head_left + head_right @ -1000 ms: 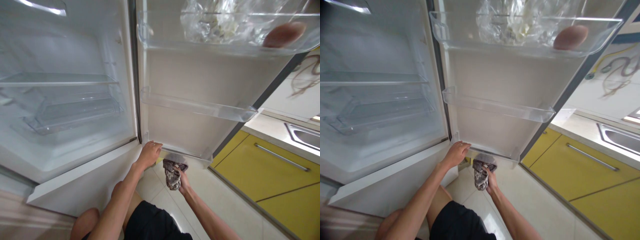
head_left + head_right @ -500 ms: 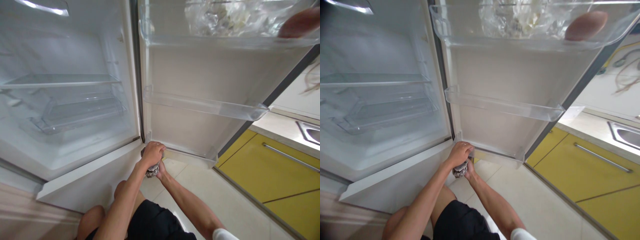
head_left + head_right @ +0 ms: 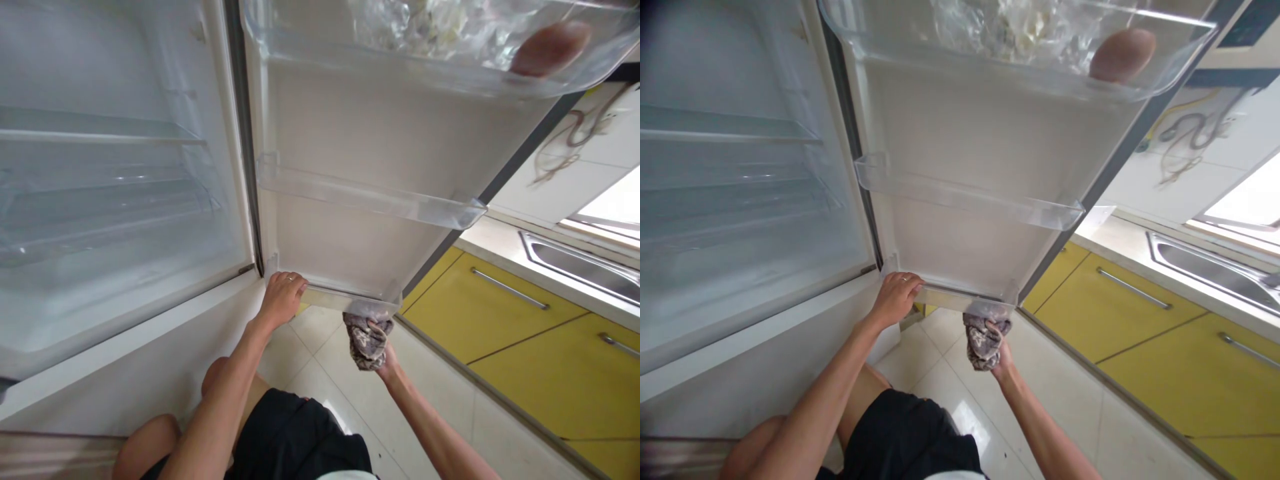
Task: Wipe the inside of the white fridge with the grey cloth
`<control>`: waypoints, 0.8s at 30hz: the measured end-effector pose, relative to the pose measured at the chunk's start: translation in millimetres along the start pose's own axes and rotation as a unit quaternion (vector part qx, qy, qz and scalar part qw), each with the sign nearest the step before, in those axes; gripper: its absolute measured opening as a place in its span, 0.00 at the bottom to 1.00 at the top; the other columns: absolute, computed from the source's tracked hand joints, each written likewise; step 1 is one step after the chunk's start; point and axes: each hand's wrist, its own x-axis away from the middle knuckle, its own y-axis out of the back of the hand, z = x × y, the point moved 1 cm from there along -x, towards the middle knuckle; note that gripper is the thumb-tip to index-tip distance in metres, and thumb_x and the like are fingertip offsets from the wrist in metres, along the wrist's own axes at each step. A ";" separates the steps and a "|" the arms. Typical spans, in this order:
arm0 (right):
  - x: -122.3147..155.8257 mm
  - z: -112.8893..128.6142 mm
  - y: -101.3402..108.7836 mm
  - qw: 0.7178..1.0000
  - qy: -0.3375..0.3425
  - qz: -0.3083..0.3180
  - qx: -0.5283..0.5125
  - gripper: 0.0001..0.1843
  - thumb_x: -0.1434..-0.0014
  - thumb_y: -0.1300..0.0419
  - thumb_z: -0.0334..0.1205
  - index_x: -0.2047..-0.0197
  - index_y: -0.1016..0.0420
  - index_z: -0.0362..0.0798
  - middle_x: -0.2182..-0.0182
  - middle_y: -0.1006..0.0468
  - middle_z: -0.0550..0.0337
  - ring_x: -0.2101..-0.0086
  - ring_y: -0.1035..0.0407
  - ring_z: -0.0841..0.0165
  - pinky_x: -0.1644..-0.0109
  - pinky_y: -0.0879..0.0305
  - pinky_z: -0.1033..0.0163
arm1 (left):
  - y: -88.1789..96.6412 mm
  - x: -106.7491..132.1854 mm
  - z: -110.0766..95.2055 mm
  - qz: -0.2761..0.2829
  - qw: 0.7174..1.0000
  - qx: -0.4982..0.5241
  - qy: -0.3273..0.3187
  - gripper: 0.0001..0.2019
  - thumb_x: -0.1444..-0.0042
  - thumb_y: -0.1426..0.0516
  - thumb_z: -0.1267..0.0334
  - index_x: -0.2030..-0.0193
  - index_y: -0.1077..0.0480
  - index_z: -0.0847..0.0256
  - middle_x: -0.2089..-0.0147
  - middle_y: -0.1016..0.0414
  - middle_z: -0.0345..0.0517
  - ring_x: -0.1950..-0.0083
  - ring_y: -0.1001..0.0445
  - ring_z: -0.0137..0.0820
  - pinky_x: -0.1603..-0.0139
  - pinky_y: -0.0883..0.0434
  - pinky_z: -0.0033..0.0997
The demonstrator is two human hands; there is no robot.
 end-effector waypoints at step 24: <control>50.4 180.8 0.7 0.821 0.406 -0.102 0.387 0.25 0.55 0.26 0.50 0.54 0.17 0.48 0.60 0.15 0.55 0.61 0.23 0.59 0.55 0.25 0.54 | -22.7 7.9 12.4 -0.134 0.986 0.099 -0.020 0.13 0.34 0.48 0.67 0.47 0.26 0.56 0.46 0.19 0.46 0.35 0.28 0.40 0.24 0.46 0.60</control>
